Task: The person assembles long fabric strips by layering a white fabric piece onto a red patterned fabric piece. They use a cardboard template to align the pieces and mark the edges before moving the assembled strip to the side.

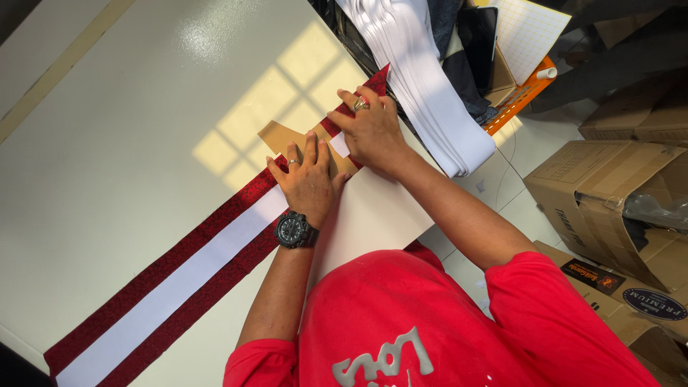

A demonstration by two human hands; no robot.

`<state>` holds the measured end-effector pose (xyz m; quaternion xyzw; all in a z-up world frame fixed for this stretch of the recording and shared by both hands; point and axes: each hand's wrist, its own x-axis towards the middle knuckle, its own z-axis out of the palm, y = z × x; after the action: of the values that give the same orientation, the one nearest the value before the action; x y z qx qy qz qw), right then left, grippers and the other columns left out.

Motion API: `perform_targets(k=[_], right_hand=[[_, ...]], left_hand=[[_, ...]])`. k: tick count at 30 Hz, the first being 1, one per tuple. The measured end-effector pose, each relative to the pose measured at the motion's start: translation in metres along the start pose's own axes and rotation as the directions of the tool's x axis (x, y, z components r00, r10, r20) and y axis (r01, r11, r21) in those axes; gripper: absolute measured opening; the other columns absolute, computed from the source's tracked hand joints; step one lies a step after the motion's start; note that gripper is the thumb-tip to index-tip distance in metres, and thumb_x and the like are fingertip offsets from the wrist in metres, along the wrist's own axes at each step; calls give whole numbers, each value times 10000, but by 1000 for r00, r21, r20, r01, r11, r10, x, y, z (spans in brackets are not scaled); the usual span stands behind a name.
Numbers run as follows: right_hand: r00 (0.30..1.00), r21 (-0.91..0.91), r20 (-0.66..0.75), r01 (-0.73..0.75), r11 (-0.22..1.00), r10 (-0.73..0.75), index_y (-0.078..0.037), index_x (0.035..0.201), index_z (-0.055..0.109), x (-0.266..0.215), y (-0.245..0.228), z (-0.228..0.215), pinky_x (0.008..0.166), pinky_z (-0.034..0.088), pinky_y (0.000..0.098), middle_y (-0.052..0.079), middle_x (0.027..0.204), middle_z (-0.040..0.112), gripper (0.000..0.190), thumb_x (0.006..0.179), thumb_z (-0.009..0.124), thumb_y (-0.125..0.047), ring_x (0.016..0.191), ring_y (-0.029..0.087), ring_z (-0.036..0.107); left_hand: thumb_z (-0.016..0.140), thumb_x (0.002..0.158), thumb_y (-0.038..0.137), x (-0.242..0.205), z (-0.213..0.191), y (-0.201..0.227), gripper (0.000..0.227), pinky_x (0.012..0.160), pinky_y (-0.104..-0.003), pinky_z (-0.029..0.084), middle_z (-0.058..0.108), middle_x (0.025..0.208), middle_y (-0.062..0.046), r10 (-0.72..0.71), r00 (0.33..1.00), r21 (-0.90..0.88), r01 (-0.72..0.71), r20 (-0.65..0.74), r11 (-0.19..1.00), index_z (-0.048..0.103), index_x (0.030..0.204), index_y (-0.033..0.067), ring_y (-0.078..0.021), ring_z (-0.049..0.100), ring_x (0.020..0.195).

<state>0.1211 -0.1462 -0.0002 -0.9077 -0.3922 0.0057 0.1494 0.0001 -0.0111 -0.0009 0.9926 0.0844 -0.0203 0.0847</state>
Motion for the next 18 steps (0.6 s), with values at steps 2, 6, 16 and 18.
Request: perform_targets(k=[2,6,16,18], right_hand=[[998,84,34,-48,995,45,-184,1111,774,2,5,-9,897,415,490,17,1210,733,263,861,693,-178,1106,278,612],[957,92,284,-94,991,65,-199,986,800,-6,6,-21,691,512,444,58,866,734,163,848,738,-261,861,278,690],[998,202,39,-46,978,38,-98,1069,740,-22,4,-8,697,542,434,81,906,738,227,854,669,-77,875,303,685],[1000,188,10,-17,982,15,-85,1117,705,-22,5,-5,686,530,442,91,915,737,271,854,658,-43,883,321,675]], left_hand=[[818,692,623,0,-1,0,855,1078,-770,255,517,1523,-20,-6,1000,5,6,8,1000,614,1387,169,-354,488,1347],[815,703,639,1,-2,0,834,1060,-775,266,518,1517,-16,-4,1000,-3,4,12,1000,622,1365,170,-354,493,1336],[816,686,640,1,3,-1,812,1055,-762,275,527,1529,1,-15,1000,13,15,9,1000,642,1334,182,-353,487,1346],[826,682,628,0,4,-1,817,1055,-759,273,530,1520,-2,-15,1000,12,15,-4,1000,643,1343,184,-351,491,1345]])
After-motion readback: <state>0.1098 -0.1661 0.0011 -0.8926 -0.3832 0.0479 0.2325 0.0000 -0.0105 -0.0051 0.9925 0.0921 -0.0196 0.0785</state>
